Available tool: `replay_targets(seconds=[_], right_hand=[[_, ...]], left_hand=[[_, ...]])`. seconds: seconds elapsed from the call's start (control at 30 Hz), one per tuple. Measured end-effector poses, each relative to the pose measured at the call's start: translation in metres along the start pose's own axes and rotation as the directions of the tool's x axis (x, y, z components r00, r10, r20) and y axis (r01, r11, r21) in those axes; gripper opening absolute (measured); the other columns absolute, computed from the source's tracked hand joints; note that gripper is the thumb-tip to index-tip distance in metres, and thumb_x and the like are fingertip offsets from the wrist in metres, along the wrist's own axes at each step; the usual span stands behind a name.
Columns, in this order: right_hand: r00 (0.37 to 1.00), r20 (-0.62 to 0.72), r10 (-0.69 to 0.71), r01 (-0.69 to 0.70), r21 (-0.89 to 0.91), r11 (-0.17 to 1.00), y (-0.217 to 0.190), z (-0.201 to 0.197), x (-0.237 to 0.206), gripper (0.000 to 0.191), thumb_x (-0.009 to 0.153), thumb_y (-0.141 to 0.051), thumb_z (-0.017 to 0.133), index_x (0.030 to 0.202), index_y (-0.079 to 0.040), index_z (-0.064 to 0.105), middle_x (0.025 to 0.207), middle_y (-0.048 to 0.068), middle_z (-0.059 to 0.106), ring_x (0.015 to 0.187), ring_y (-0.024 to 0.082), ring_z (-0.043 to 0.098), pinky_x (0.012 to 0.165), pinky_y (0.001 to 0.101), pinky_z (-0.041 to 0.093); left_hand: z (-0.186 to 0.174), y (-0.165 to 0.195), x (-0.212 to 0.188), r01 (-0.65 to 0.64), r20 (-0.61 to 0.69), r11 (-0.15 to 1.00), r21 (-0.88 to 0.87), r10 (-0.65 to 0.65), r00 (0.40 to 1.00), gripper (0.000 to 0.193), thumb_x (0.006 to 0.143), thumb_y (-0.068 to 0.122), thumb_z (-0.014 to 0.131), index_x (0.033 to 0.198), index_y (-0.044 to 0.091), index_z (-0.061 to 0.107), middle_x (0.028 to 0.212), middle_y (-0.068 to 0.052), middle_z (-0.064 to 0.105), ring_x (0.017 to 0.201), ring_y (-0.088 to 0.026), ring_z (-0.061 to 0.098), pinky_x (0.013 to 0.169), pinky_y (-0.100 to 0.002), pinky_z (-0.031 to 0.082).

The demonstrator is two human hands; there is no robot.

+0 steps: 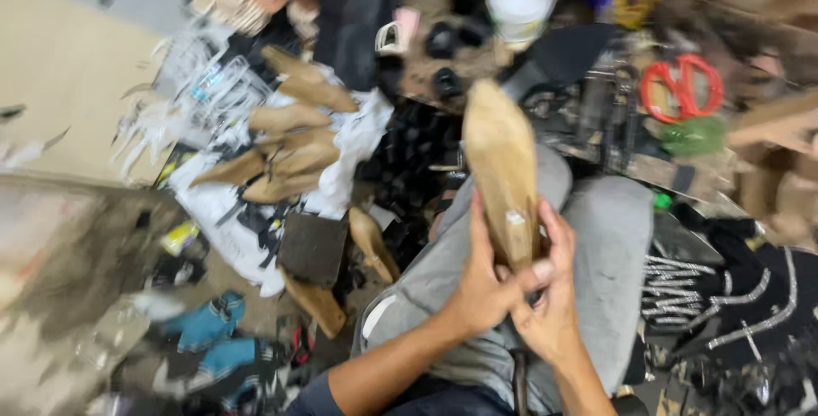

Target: The person assembles a black slip-on shoe by placing a wooden shoe last inside, then using a hammer to tap the shoe material around the last. They repeatedly adjust the shoe and tap it to secure the fit, then remove the last and place the finished shoe on a shelf.

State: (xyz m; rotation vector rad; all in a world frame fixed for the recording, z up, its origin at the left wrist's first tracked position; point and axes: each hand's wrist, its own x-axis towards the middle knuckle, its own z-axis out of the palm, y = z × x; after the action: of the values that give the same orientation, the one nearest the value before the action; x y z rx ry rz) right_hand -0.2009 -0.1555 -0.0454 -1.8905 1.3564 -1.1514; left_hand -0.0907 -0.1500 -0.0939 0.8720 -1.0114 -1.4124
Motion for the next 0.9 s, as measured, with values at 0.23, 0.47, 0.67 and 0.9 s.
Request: replay_targets(seconds=[0.23,0.47,0.67,0.9], right_hand=[[0.972,0.144,0.185,-0.208,0.162,0.965,0.026,0.005,-0.004,0.06,0.095,0.0,0.068,0.151,0.001,0.046,0.14,0.017,0.062,0.129,0.026,0.059,0.112,0.0367,0.047],[0.945,0.062,0.32,-0.324,0.284,0.903,0.073,0.031,-0.012,0.044,0.102,0.002,0.064,0.145,0.001,0.054,0.126,0.011,0.065,0.112,0.013,0.061,0.101,0.0264,0.05],[0.964,-0.001,0.264,-0.263,0.106,0.959,0.081,0.045,-0.015,0.032,0.104,0.004,0.064,0.136,0.001,0.061,0.117,0.005,0.059,0.1,0.01,0.057,0.094,0.024,0.05],[0.986,0.02,0.166,-0.164,-0.09,0.982,0.074,0.052,-0.009,0.021,0.106,0.004,0.063,0.126,0.001,0.068,0.114,0.005,0.055,0.096,0.01,0.055,0.084,0.0221,0.048]], left_hand=[[-0.17,-0.096,-0.001,0.326,-0.597,0.921,-0.215,-0.388,0.703,0.08,0.088,0.036,0.062,0.155,0.001,0.037,0.148,-0.023,0.052,0.132,-0.034,0.05,0.107,-0.042,0.044],[-0.219,-0.197,-0.044,0.789,-0.811,0.575,0.215,-0.345,0.473,0.109,0.077,0.049,0.075,0.158,-0.004,0.025,0.15,-0.032,0.043,0.142,-0.044,0.041,0.117,-0.048,0.036],[-0.214,-0.211,-0.05,0.876,-0.838,0.216,0.43,-0.265,0.477,0.082,0.087,0.048,0.071,0.149,0.004,0.041,0.152,-0.036,0.031,0.141,-0.052,0.031,0.115,-0.061,0.032],[-0.268,-0.211,-0.054,0.88,-0.881,0.378,0.286,-0.257,0.397,0.081,0.08,0.033,0.078,0.141,-0.007,0.042,0.126,-0.036,0.06,0.116,-0.049,0.06,0.099,-0.053,0.051]])
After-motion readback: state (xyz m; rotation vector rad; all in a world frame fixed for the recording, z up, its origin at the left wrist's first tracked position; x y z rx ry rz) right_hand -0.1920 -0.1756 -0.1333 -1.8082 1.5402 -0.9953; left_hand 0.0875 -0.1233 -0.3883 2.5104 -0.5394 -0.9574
